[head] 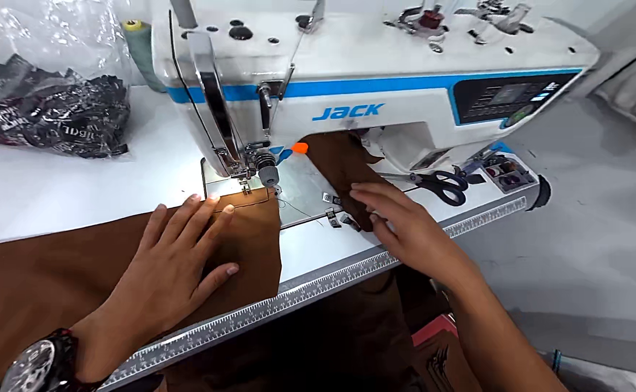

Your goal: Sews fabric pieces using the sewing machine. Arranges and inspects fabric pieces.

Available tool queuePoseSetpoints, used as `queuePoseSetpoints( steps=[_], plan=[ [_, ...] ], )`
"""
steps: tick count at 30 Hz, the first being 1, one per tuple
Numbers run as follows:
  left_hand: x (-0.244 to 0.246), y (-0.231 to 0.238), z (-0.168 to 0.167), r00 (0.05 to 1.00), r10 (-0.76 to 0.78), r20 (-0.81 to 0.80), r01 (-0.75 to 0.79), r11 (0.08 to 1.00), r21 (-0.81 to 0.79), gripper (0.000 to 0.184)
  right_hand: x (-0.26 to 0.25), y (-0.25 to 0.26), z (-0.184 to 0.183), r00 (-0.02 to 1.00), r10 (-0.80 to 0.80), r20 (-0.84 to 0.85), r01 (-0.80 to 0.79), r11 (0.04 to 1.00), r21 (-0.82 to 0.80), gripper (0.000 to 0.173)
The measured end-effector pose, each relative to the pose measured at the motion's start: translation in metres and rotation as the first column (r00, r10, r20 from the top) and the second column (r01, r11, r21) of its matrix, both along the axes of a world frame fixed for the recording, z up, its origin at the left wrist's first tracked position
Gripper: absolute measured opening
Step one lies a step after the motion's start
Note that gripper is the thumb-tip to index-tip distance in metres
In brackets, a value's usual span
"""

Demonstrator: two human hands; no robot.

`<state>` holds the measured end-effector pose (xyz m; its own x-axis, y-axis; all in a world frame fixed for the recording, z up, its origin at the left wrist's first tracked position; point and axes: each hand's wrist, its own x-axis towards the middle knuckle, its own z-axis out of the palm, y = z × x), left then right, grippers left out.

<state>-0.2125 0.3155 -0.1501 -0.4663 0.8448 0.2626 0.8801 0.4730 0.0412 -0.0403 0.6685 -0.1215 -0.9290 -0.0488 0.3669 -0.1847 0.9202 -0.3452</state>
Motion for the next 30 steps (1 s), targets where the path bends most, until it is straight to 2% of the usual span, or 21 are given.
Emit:
queuePoseSetpoints(
  steps=[2, 5, 8, 12, 14, 17, 22, 24, 26, 27, 29, 30],
  plan=[
    [0.012, 0.009, 0.023, 1.000, 0.003, -0.024, -0.002, 0.999, 0.040, 0.081, -0.009, -0.007, 0.007, 0.995, 0.033, 0.099, -0.036, 0.999, 0.027, 0.043],
    [0.042, 0.036, 0.044, 0.997, -0.052, 0.061, 0.047, 0.995, 0.090, 0.057, -0.021, -0.022, 0.014, 0.973, 0.025, 0.229, -0.059, 0.988, 0.143, 0.054],
    [0.062, 0.096, 0.036, 0.976, -0.112, 0.188, 0.076, 0.979, 0.186, 0.041, -0.022, -0.027, 0.014, 0.982, -0.038, 0.185, 0.013, 0.991, 0.133, 0.057],
    [0.055, 0.170, 0.026, 0.923, -0.159, 0.351, 0.083, 0.972, 0.222, 0.051, -0.001, -0.024, 0.007, 0.985, -0.165, 0.051, 0.167, 0.985, -0.046, 0.048],
    [0.046, 0.190, 0.013, 0.917, -0.172, 0.359, 0.104, 0.974, 0.201, 0.032, 0.006, -0.022, -0.011, 0.987, -0.160, 0.011, 0.160, 0.984, -0.074, 0.038],
    [0.057, 0.188, 0.025, 0.920, -0.119, 0.373, 0.061, 0.985, 0.164, 0.014, 0.007, -0.013, -0.030, 0.981, -0.174, -0.088, 0.169, 0.984, -0.066, 0.026],
    [0.075, 0.165, 0.027, 0.939, -0.145, 0.311, 0.059, 0.961, 0.271, 0.008, 0.008, -0.010, -0.025, 0.977, -0.167, -0.133, 0.160, 0.985, -0.063, 0.021],
    [0.074, 0.166, 0.029, 0.938, -0.123, 0.325, 0.045, 0.970, 0.239, 0.008, 0.006, -0.020, -0.023, 0.982, -0.145, -0.119, 0.140, 0.989, -0.050, 0.019],
    [0.069, 0.169, 0.036, 0.909, -0.075, 0.409, -0.022, 0.974, 0.227, 0.011, 0.003, -0.033, -0.024, 0.985, -0.166, -0.045, 0.165, 0.986, -0.021, 0.015],
    [0.067, 0.167, 0.040, 0.887, -0.070, 0.456, -0.064, 0.960, 0.272, 0.012, 0.000, -0.037, -0.024, 0.983, -0.185, -0.017, 0.184, 0.983, -0.018, 0.013],
    [0.063, 0.158, 0.049, 0.817, -0.093, 0.570, -0.185, 0.893, 0.410, 0.011, -0.002, -0.040, -0.022, 0.975, -0.217, 0.036, 0.219, 0.974, -0.057, 0.012],
    [0.065, 0.152, 0.053, 0.752, -0.135, 0.645, -0.265, 0.834, 0.484, 0.010, 0.001, -0.043, -0.021, 0.973, -0.228, 0.033, 0.230, 0.961, -0.151, 0.012]
  ],
)
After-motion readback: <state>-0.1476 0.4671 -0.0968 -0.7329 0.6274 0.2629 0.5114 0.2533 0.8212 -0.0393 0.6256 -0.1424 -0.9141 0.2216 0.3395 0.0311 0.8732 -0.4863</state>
